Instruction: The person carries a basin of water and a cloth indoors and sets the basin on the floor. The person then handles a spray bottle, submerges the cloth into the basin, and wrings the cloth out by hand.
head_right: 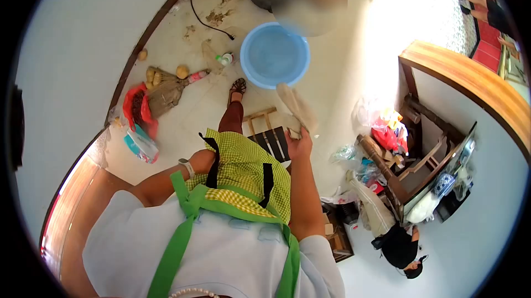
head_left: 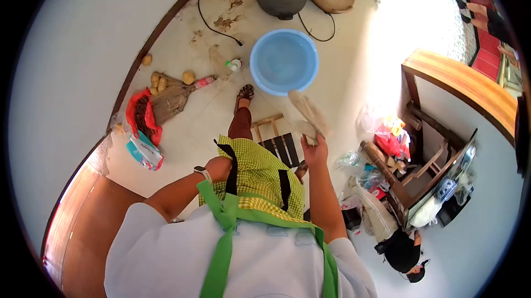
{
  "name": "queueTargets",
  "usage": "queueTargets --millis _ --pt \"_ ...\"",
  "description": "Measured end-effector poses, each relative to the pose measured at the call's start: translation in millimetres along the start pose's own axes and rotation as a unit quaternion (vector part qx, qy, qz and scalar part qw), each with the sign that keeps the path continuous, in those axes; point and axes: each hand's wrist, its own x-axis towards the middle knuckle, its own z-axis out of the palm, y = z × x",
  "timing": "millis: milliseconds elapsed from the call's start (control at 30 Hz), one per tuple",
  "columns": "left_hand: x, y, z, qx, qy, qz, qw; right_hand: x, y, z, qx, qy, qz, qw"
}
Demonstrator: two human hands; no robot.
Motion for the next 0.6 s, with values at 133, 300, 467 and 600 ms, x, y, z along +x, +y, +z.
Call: queueTargets --millis 133,300,467,600 --pt "12 -9 -1 0.007 -0.118 -0.005 0.993 57 -2 41 -0.018 0.025 0.016 0.999" --pt "15 18 -6 -0.009 -0.159 -0.050 0.986 133 -11 82 -0.076 0.016 0.053 0.996" --pt "-11 60 47 -0.250 -0.164 -0.031 0.954 196 -12 100 -0.182 -0.013 0.076 0.980" --pt "1 99 71 -0.370 -0.265 -0.138 0.879 220 -16 100 -0.252 -0.045 0.058 0.965"
